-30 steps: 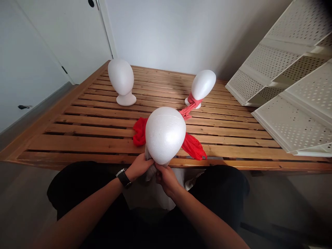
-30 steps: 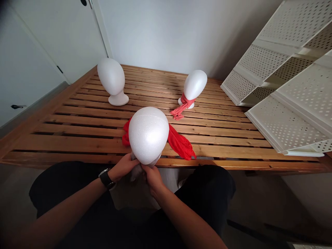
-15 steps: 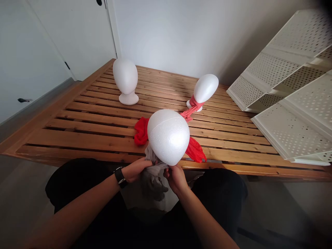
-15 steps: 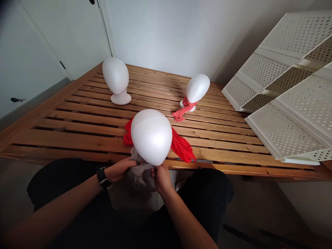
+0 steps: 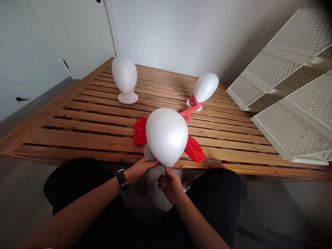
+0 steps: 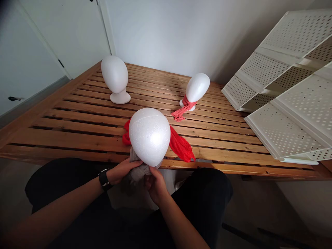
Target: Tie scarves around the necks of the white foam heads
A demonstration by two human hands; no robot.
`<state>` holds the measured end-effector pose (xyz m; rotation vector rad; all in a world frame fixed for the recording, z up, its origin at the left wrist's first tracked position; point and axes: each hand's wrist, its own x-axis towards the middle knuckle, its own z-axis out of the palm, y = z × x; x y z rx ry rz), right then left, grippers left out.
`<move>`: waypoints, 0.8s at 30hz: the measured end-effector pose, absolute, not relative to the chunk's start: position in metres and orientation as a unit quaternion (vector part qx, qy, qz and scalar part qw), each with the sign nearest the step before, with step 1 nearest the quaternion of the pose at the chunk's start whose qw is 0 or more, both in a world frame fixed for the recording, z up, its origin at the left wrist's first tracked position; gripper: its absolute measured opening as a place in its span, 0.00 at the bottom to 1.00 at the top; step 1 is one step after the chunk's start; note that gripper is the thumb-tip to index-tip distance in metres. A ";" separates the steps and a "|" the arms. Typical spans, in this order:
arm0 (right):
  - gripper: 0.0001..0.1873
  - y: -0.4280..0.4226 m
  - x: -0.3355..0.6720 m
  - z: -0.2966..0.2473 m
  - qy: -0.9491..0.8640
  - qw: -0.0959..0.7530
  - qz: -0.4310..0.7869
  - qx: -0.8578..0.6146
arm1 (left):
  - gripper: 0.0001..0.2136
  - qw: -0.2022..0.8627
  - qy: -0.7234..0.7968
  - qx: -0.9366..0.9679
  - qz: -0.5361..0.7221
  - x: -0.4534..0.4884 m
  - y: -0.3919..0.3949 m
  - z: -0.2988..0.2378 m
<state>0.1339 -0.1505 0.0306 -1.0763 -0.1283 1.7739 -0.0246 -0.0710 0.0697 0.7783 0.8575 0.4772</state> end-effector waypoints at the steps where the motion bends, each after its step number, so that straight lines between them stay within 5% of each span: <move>1: 0.22 -0.153 0.131 0.031 -0.055 0.502 0.742 -0.441 | 0.23 0.811 0.393 0.375 0.216 -0.026 -0.070 0.070; 13: 0.23 -0.148 0.135 0.032 -0.106 0.568 0.641 -0.504 | 0.10 0.788 0.387 0.463 0.121 -0.031 -0.066 0.072; 24: 0.29 -0.123 0.220 0.048 -0.039 0.623 0.603 -0.497 | 0.08 0.781 0.414 0.436 0.166 -0.056 -0.034 0.086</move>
